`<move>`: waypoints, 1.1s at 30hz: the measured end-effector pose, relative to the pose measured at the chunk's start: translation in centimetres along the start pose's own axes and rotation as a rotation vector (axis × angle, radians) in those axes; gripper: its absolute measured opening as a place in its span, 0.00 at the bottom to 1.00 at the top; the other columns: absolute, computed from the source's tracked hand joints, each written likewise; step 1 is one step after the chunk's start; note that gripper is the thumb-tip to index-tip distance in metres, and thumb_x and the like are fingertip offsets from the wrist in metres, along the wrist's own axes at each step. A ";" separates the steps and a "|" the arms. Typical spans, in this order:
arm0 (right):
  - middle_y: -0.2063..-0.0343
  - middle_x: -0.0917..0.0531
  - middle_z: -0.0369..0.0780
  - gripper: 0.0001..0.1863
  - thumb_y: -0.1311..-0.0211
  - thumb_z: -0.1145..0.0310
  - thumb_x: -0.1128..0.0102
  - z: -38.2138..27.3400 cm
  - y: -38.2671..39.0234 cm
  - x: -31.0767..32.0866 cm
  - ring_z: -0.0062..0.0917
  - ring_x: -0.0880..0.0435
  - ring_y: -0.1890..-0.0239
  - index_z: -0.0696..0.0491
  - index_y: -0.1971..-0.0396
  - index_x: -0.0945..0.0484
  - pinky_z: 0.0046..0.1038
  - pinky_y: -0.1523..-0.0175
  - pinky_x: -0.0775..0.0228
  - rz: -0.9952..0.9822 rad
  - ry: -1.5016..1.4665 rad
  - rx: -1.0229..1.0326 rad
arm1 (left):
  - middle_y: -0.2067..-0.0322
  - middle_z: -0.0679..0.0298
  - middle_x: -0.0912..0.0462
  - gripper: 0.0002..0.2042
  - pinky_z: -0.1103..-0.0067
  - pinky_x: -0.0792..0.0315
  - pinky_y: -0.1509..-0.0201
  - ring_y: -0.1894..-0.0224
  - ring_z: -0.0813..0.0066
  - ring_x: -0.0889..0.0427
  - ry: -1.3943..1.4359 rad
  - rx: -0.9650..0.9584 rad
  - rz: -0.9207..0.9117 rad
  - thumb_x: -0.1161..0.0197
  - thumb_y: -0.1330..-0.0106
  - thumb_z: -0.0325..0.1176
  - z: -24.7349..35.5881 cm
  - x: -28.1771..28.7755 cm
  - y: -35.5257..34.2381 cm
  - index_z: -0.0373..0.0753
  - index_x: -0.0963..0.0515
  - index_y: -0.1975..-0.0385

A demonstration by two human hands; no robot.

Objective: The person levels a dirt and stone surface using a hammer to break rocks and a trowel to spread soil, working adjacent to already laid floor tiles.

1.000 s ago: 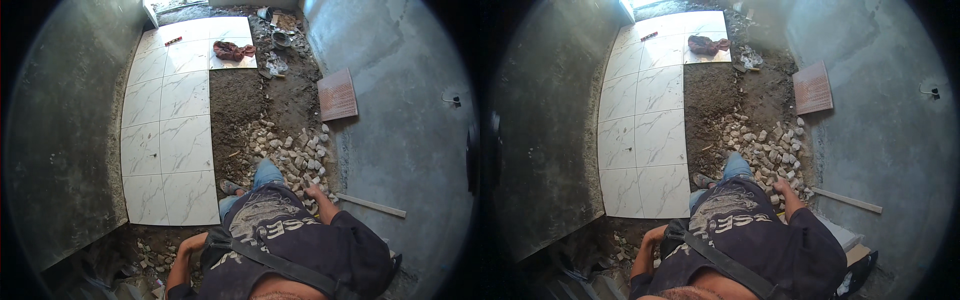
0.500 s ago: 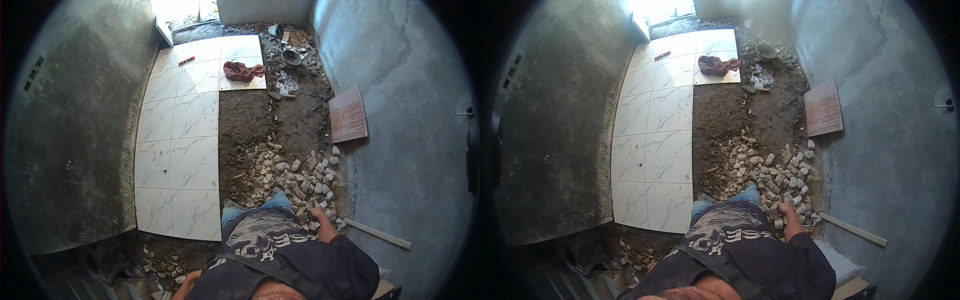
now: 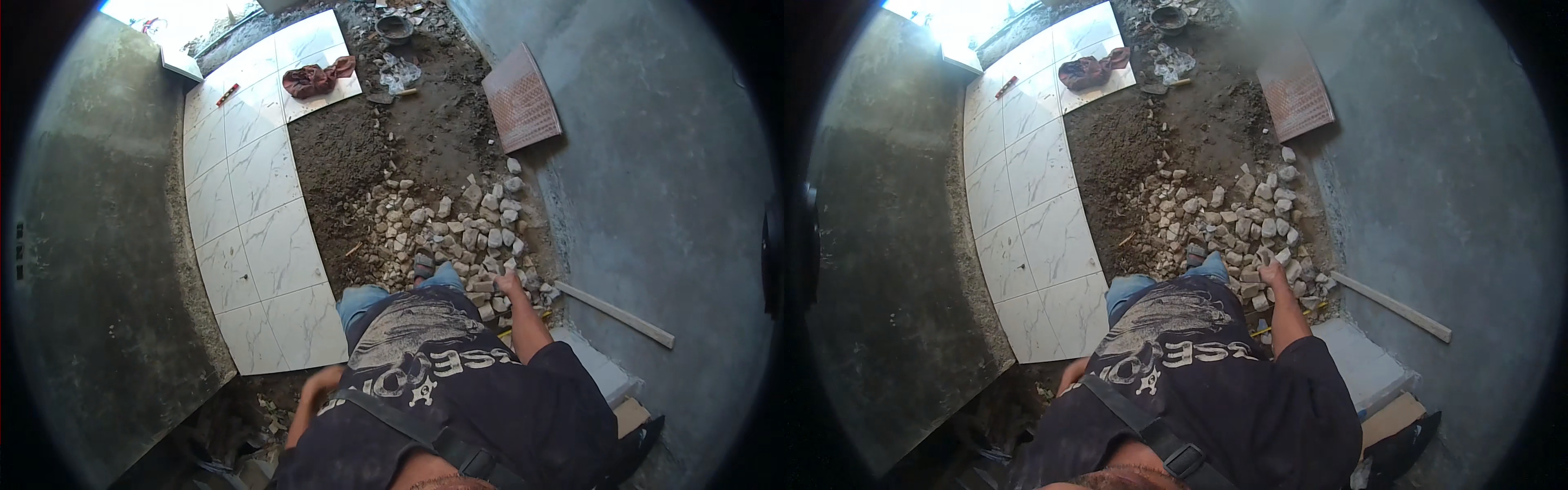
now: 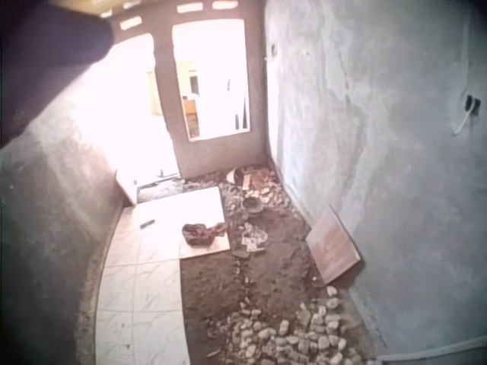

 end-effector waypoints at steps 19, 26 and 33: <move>0.60 0.19 0.56 0.31 0.57 0.55 0.36 3.1 0.9 2.7 0.45 0.19 0.54 0.63 0.55 0.23 0.39 0.50 0.28 -0.173 -0.098 -0.358 | 0.43 0.46 0.30 0.22 0.67 0.40 0.34 0.38 0.52 0.33 -0.323 -0.443 0.483 0.47 0.35 0.42 32.7 17.8 -14.5 0.34 0.28 0.47; 0.58 0.18 0.54 0.31 0.59 0.56 0.32 -2.0 -4.2 6.9 0.41 0.18 0.53 0.63 0.57 0.22 0.37 0.50 0.28 0.037 0.016 -0.337 | 0.51 0.44 0.23 0.21 0.63 0.33 0.43 0.47 0.46 0.26 -0.491 -0.405 0.263 0.49 0.34 0.44 39.4 26.7 -20.5 0.36 0.26 0.49; 0.63 0.17 0.51 0.26 0.54 0.58 0.37 -10.8 -10.3 13.7 0.41 0.17 0.57 0.57 0.55 0.23 0.38 0.54 0.28 0.115 -0.093 -0.284 | 0.53 0.45 0.22 0.22 0.63 0.31 0.46 0.50 0.47 0.23 -0.605 -0.378 0.042 0.47 0.34 0.49 42.6 31.4 -25.9 0.37 0.24 0.50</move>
Point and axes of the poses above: each hand's wrist, its own y-axis away from the middle knuckle, its own x-axis out of the back of the hand, z = x × y, the point moved 8 cm from there along -y, towards the middle knuckle
